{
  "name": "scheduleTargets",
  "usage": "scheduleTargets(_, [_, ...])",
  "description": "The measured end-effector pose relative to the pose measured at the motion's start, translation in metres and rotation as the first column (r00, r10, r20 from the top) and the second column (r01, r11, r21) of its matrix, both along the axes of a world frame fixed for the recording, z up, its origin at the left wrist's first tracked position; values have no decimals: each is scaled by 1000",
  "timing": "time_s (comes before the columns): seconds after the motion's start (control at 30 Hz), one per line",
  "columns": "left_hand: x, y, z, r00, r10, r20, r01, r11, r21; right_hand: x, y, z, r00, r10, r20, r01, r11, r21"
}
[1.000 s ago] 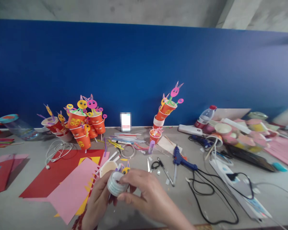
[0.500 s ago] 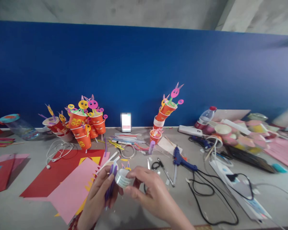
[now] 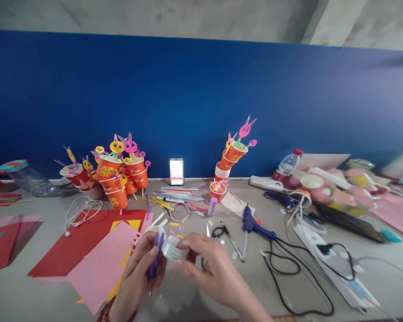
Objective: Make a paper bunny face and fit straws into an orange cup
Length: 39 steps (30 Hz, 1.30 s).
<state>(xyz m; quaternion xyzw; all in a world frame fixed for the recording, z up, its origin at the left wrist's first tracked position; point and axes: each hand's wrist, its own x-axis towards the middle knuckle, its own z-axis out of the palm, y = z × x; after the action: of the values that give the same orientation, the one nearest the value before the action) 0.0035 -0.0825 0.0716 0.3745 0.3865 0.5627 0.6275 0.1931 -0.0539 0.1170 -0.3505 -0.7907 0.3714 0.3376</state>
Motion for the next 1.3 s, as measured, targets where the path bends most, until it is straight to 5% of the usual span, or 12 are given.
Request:
scheduleTargets(0.43, [-6, 4, 7, 935, 194, -297, -155, 977, 148, 3, 0, -1, 999, 52, -18, -51, 998, 49])
scheduleTargets(0.67, [-4, 3, -1, 977, 156, -142, -153, 988, 35, 1, 2, 1, 997, 77, -7, -76, 996, 39])
scheduleTargets(0.83, [-2, 4, 5, 974, 160, -161, -146, 985, 94, -1, 2, 1, 996, 83, 10, -84, 995, 52])
scheduleTargets(1.03, [-3, 3, 4, 982, 133, 132, -143, 987, 68, 6, 4, 0, 999, 46, 10, -46, 997, 62])
scheduleTargets(1.3, [-3, 6, 16, 955, 36, 296, -16, 997, -70, 4, 6, 1, 999, 33, 17, -34, 995, 91])
